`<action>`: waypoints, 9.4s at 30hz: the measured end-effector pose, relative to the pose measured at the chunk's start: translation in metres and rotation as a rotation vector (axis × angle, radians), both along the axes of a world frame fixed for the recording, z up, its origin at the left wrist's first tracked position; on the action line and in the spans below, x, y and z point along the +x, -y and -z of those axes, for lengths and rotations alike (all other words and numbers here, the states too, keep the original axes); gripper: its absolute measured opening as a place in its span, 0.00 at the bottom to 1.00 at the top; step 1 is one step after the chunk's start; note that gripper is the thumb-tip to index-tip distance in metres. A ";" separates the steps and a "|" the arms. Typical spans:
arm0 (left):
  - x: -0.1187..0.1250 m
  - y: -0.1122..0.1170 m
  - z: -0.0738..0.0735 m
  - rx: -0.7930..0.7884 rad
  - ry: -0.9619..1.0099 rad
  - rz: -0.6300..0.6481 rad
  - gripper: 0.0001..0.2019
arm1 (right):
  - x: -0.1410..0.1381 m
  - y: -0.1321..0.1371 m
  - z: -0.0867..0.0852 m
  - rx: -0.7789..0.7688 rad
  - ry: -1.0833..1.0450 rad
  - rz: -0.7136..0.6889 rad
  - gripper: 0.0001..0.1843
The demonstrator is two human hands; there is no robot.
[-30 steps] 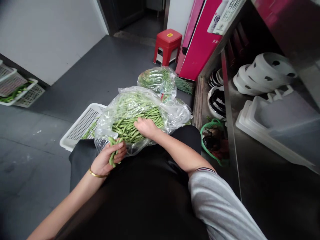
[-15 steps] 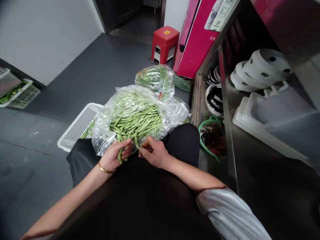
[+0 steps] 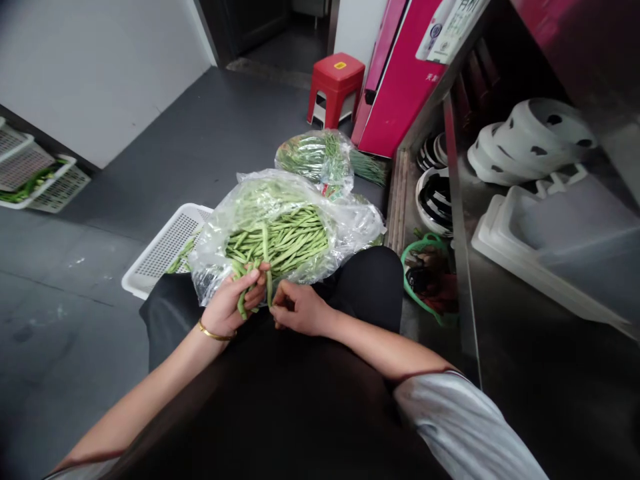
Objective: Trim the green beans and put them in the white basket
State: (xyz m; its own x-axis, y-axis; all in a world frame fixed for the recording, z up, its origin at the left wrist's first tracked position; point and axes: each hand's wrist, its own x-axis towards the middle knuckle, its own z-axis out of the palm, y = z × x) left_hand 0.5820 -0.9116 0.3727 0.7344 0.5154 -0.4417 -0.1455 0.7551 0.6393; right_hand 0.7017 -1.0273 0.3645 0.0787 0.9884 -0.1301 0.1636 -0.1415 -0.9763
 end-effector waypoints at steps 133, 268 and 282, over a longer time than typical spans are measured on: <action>-0.007 0.006 -0.001 0.119 -0.176 0.119 0.12 | 0.018 -0.038 0.015 0.108 0.922 0.097 0.18; -0.005 -0.015 0.015 0.099 -0.192 -0.197 0.13 | 0.021 -0.011 -0.050 0.150 -0.158 0.291 0.12; -0.004 -0.010 0.007 0.064 -0.139 -0.192 0.14 | -0.006 -0.018 -0.022 0.173 -0.035 0.106 0.13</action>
State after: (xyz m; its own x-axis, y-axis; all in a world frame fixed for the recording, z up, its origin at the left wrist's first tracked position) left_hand 0.5782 -0.9017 0.3654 0.5542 0.6699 -0.4940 -0.1899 0.6796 0.7086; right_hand 0.6956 -1.0094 0.3870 0.1817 0.9827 0.0368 0.1224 0.0145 -0.9924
